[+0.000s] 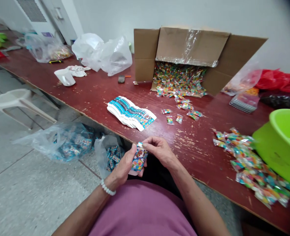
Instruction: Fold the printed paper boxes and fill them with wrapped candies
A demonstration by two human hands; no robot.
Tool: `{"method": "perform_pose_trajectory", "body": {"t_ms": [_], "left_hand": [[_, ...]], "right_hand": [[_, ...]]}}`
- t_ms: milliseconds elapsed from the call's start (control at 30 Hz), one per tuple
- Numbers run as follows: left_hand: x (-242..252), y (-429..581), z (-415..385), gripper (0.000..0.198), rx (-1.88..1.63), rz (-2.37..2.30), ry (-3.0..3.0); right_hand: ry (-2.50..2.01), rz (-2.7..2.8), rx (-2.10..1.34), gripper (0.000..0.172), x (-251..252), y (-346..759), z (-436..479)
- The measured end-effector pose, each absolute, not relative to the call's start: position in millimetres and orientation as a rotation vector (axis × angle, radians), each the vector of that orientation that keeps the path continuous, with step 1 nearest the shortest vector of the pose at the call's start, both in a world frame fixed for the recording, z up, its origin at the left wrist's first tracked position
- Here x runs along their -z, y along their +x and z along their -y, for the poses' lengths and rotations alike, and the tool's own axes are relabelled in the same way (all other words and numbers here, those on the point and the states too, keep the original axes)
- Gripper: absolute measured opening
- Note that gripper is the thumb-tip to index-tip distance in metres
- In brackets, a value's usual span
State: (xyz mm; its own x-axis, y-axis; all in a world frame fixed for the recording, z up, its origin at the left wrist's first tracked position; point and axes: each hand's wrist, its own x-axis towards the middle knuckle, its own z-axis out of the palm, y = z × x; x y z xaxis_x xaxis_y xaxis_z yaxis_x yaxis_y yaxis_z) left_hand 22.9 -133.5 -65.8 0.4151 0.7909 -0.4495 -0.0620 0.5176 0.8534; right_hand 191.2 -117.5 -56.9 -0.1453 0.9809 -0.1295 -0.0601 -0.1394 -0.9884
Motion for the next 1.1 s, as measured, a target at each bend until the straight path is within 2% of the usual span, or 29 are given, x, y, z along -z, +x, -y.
{"method": "perform_pose_trajectory", "body": {"t_ms": [200,400,533,633,800,900,1000,1100], "left_hand": [[66,19,133,0.069,-0.636,-0.978,0.901],[69,23,133,0.058,-0.644,-0.9,0.796],[80,18,134,0.04,-0.627,-0.887,0.651],[93,4,134,0.037,-0.605,-0.938,0.577],[94,-44,119,0.039,-0.494,-1.046,0.895],[86,-74,106,0.038,-0.18,-1.01,1.163],[83,-91,99,0.028,0.115,-0.938,1.262],[82,-90,98,0.026,0.016,-0.917,1.19]], "right_hand": [[-1.073,1.468,-1.297,0.024,55,194,130],[-1.134,1.83,-0.926,0.02,57,207,122],[-1.661,1.587,-0.563,0.021,61,247,74],[-2.065,1.403,-0.337,0.026,67,280,37],[-2.163,1.35,-0.334,0.029,85,292,19],[-2.082,1.39,-0.365,0.024,90,285,25],[-1.94,1.417,-0.443,0.023,89,272,40],[-1.716,1.39,-0.697,0.025,80,249,67]]}}
